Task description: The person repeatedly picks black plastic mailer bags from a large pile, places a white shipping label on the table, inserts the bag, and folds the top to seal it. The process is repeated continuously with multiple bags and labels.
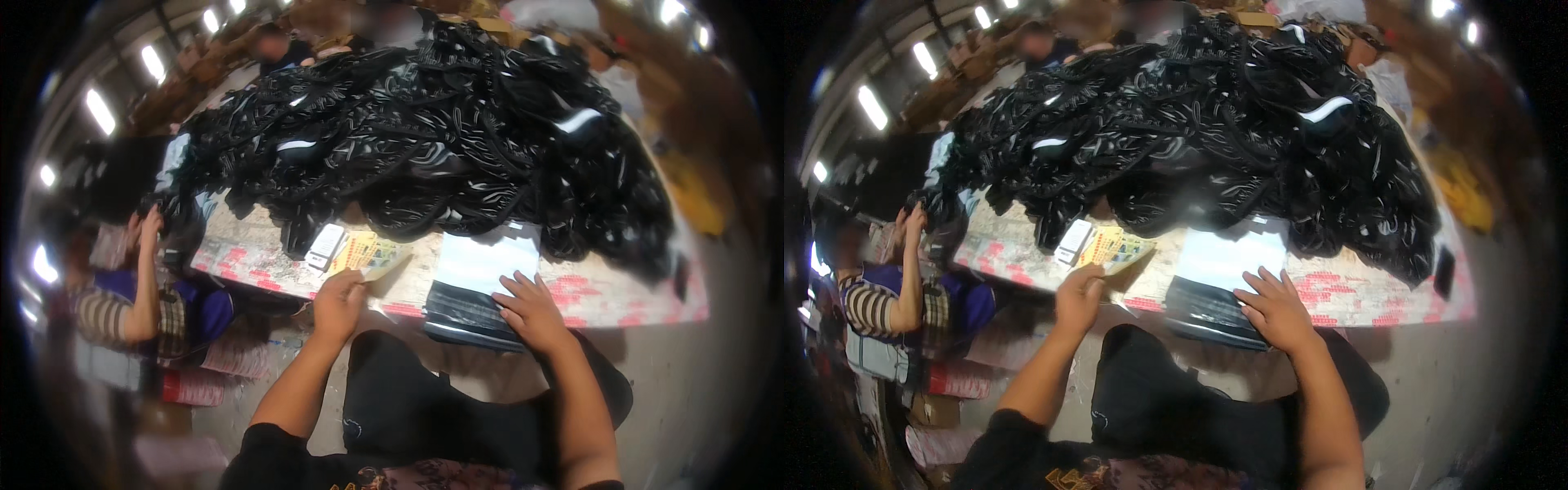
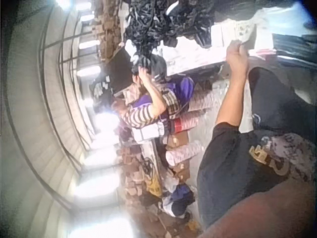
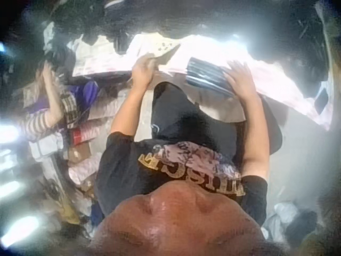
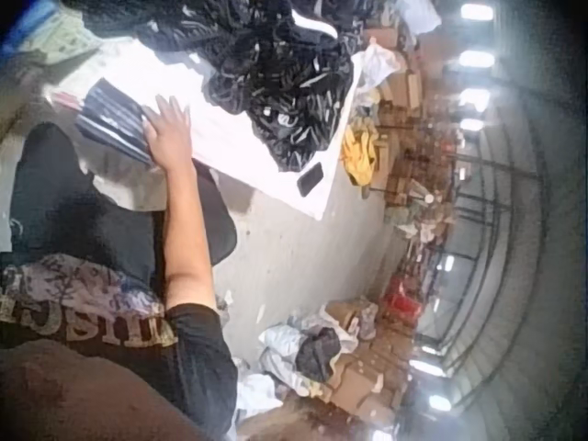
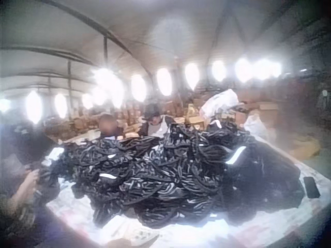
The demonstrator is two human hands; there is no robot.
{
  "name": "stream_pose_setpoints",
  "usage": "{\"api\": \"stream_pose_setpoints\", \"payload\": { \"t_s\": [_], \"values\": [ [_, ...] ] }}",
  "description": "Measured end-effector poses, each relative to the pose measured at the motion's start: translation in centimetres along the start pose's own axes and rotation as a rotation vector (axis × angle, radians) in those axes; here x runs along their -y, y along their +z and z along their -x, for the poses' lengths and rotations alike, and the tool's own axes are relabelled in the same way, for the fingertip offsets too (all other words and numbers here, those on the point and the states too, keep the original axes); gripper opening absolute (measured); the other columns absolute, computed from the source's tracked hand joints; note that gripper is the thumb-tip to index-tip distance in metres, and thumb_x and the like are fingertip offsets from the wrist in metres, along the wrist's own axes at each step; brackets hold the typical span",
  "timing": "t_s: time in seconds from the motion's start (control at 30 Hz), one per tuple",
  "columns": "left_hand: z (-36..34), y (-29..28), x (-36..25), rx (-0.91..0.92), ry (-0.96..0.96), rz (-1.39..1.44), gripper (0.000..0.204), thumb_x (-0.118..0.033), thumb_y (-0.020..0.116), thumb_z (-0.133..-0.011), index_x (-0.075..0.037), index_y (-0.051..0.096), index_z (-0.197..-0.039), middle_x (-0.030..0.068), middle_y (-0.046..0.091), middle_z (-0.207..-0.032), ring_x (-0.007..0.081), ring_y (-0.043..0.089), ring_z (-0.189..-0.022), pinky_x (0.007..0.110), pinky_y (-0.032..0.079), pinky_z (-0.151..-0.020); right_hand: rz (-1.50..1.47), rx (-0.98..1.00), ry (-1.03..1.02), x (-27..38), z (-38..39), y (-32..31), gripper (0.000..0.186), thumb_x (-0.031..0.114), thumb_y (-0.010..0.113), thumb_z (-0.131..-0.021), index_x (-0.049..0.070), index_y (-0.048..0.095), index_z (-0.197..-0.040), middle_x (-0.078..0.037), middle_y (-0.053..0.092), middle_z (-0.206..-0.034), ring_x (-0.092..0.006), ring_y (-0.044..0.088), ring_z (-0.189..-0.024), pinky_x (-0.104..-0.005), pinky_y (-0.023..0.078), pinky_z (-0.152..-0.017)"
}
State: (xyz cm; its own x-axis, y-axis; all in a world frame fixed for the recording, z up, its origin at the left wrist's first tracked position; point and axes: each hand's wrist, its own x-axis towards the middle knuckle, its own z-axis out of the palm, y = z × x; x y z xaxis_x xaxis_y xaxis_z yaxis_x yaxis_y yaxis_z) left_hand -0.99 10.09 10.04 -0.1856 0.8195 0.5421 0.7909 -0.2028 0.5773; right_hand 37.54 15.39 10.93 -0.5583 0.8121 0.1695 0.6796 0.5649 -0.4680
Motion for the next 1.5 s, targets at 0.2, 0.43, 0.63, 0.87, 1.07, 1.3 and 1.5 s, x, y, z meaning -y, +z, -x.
{"api": "stream_pose_setpoints", "payload": {
  "t_s": [0.2, 0.43, 0.63, 0.87, 1.07, 1.3, 1.5],
  "values": [
    [-0.5, -1.2, -7.6, 0.137, 0.259, 0.171, 0.03, 0.009, 0.069, -0.077, -0.001, 0.07, -0.104, 0.0178, 0.071, -0.113, 0.0326, 0.069, -0.108, 0.038, 0.055, -0.093, 0.138, 0.026, 0.008, -1.2, 0.6, 0.5, 0.047, 0.033, 0.056, -0.098, 0.016, 0.055, -0.142, -0.008, 0.044, -0.155, -0.0326, 0.031, -0.148, -0.0519, 0.019, -0.123],
    [2.5, 1.0, -9.9, 0.493, 0.456, 0.229, 0.036, 0.008, 0.073, -0.072, -0.004, 0.068, -0.105, 0.0146, 0.072, -0.109, 0.0334, 0.07, -0.103, 0.04, 0.058, -0.085, 0.069, 0.004, -0.022, -1.6, 0.3, 0.9, 0.057, 0.034, 0.056, -0.099, 0.01, 0.044, -0.149, -0.009, 0.043, -0.156, -0.0304, 0.032, -0.148, -0.0512, 0.019, -0.122],
    [3.0, 3.0, -10.6, 0.384, 0.426, 0.11, 0.031, 0.005, 0.073, -0.075, -0.005, 0.067, -0.104, 0.0157, 0.071, -0.108, 0.0337, 0.07, -0.104, 0.04, 0.058, -0.086, -0.001, 0.006, -0.015, -2.0, 0.5, 0.6, 0.053, 0.027, 0.054, -0.099, 0.009, 0.045, -0.149, -0.01, 0.043, -0.156, -0.0306, 0.032, -0.148, -0.0513, 0.018, -0.123],
    [1.2, 8.9, -11.6, 0.443, 0.459, -0.085, 0.023, -0.012, 0.07, -0.083, -0.007, 0.067, -0.105, 0.0116, 0.068, -0.112, 0.0361, 0.064, -0.113, 0.045, 0.05, -0.097, -0.011, 0.013, -0.011, -1.7, 0.3, 0.5, 0.05, 0.022, 0.055, -0.098, 0.015, 0.049, -0.147, -0.009, 0.046, -0.154, -0.0309, 0.033, -0.148, -0.0523, 0.017, -0.123],
    [0.2, 10.0, -12.6, 0.436, 0.536, -0.054, 0.03, -0.024, 0.068, -0.087, -0.007, 0.068, -0.112, 0.0095, 0.065, -0.119, 0.0364, 0.054, -0.124, 0.05, 0.039, -0.106, 0.013, 0.004, -0.025, -1.7, 0.3, 0.6, 0.046, 0.021, 0.057, -0.096, 0.017, 0.055, -0.142, -0.008, 0.048, -0.153, -0.0312, 0.034, -0.147, -0.0532, 0.018, -0.122],
    [-0.7, 6.5, -8.7, 0.45, 0.173, -0.268, 0.037, -0.015, 0.071, -0.08, -0.005, 0.067, -0.116, 0.0122, 0.068, -0.111, 0.0339, 0.059, -0.116, 0.048, 0.043, -0.103, -0.005, 0.003, -0.016, -1.5, 0.4, 0.5, 0.039, 0.021, 0.058, -0.096, 0.017, 0.062, -0.135, -0.007, 0.048, -0.152, -0.0316, 0.034, -0.147, -0.0526, 0.018, -0.123],
    [-0.8, 6.1, -6.4, 0.252, 0.385, -0.358, 0.022, -0.01, 0.068, -0.08, -0.008, 0.071, -0.102, 0.012, 0.071, -0.105, 0.0331, 0.064, -0.104, 0.049, 0.047, -0.096, 0.005, 0.0, -0.009, -1.4, 0.4, 0.4, 0.038, 0.02, 0.059, -0.095, 0.018, 0.064, -0.133, -0.009, 0.048, -0.152, -0.0338, 0.034, -0.147, -0.0542, 0.017, -0.123]
  ]
}}
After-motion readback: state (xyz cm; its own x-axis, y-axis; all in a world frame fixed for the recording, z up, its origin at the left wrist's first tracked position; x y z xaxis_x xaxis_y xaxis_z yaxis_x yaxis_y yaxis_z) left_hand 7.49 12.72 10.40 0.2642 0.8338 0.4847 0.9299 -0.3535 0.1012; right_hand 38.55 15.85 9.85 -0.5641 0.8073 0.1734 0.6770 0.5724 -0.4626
